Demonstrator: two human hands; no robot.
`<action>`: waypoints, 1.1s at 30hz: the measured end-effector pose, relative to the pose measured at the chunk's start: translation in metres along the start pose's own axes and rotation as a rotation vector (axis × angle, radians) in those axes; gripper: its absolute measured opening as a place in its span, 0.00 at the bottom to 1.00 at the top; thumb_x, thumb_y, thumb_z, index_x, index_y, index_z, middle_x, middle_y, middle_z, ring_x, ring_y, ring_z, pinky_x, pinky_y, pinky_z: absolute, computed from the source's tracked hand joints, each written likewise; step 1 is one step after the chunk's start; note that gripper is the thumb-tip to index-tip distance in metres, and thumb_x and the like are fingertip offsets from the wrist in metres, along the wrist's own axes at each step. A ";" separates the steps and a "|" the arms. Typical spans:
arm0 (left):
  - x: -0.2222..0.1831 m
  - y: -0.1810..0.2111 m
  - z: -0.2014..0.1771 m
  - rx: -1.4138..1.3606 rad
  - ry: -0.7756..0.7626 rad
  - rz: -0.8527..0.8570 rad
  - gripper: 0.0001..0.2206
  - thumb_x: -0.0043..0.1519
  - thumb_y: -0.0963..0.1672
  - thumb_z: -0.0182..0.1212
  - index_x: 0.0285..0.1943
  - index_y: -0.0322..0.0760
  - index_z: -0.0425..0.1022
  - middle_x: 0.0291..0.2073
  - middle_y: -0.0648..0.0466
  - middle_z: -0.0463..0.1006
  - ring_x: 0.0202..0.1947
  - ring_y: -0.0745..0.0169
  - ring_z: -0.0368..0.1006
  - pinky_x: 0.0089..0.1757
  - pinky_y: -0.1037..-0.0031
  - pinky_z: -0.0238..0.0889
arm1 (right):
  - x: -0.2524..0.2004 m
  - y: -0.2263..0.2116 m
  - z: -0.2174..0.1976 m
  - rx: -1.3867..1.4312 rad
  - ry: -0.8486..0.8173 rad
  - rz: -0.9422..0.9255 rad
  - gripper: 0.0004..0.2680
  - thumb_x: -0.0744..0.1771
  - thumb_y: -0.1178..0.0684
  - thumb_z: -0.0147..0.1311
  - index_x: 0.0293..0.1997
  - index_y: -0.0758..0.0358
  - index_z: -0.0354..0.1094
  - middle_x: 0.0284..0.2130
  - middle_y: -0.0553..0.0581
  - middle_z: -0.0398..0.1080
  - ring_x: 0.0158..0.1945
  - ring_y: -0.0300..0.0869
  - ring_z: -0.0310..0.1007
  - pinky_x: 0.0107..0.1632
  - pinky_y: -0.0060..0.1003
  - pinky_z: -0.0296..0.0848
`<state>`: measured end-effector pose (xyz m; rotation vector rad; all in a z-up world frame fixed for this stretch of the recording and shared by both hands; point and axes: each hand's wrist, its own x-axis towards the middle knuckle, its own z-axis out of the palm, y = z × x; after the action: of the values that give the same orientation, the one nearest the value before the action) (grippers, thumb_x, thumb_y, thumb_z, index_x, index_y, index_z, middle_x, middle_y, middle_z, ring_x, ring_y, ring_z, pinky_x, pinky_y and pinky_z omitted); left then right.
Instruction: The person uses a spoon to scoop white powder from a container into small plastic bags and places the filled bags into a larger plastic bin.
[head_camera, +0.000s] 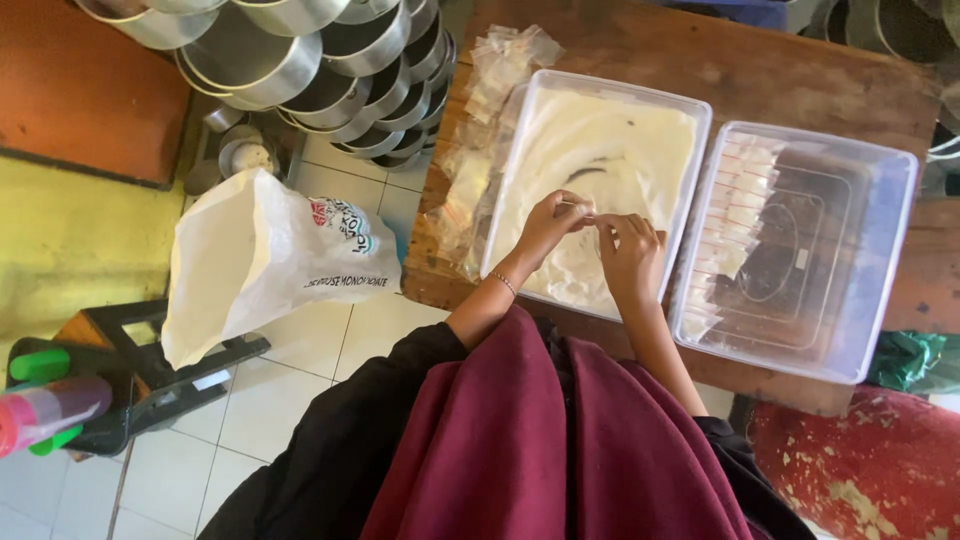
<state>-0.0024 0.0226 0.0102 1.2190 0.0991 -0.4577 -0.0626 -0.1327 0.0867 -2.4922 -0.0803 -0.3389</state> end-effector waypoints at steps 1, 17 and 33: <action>0.001 -0.010 0.003 0.002 -0.007 -0.003 0.11 0.64 0.45 0.63 0.51 0.34 0.75 0.42 0.51 0.82 0.43 0.66 0.82 0.50 0.73 0.74 | -0.002 0.003 -0.001 -0.003 0.004 0.006 0.02 0.68 0.57 0.61 0.42 0.55 0.78 0.35 0.51 0.76 0.36 0.43 0.75 0.45 0.44 0.65; -0.001 -0.066 0.027 0.050 -0.008 0.077 0.09 0.65 0.40 0.63 0.51 0.27 0.77 0.40 0.49 0.82 0.42 0.65 0.79 0.47 0.72 0.75 | -0.027 0.046 0.009 0.379 -0.012 0.402 0.06 0.64 0.56 0.68 0.36 0.67 0.77 0.28 0.57 0.78 0.30 0.38 0.76 0.36 0.33 0.73; -0.007 -0.059 0.034 -0.018 -0.078 0.060 0.11 0.66 0.40 0.62 0.55 0.27 0.75 0.47 0.47 0.81 0.47 0.61 0.79 0.51 0.71 0.75 | -0.026 0.059 -0.008 0.490 -0.091 0.422 0.08 0.65 0.53 0.68 0.42 0.67 0.79 0.31 0.54 0.79 0.33 0.34 0.76 0.39 0.29 0.73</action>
<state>-0.0370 -0.0224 -0.0275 1.1816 -0.0001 -0.4507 -0.0819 -0.1848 0.0523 -1.9722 0.2893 -0.0195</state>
